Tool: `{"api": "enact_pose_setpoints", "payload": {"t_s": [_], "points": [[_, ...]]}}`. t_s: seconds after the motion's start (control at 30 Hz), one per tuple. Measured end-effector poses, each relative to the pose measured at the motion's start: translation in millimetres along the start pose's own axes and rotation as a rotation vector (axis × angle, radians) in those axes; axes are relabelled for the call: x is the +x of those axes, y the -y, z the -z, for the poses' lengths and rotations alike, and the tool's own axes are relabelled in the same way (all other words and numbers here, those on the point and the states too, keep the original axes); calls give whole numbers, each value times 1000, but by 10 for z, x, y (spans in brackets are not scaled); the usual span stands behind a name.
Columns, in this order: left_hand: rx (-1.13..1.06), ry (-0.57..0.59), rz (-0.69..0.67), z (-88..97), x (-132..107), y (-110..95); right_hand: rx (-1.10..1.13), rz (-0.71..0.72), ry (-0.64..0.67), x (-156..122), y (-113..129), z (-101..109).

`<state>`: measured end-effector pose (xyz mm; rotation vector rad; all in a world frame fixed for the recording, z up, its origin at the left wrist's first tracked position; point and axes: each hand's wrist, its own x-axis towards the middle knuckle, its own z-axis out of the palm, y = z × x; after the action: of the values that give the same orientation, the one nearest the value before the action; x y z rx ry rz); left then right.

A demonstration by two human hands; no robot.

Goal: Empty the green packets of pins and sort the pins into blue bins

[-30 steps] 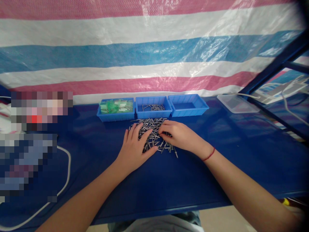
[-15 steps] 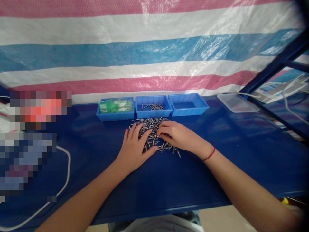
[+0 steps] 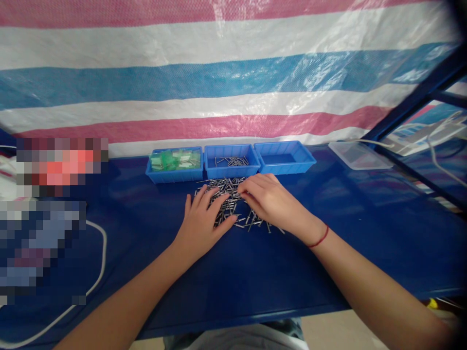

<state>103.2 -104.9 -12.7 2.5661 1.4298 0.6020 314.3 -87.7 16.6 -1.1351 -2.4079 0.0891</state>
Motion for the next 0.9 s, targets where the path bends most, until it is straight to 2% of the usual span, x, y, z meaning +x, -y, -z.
{"api": "enact_pose_setpoints", "payload": {"t_s": [0.23, 0.4, 0.73, 0.9], "points": [[-258, -180, -126, 64, 54, -9, 449, -78, -213, 8, 204, -36], [-388, -220, -81, 110, 43, -79, 737, -222, -291, 15, 320, -135], [-457, -180, -14, 110, 36, -87, 677, -173, -301, 7, 369, -150], [-482, -201, -6, 110, 55, -77, 594, -132, -288, -15, 353, -119]]}}
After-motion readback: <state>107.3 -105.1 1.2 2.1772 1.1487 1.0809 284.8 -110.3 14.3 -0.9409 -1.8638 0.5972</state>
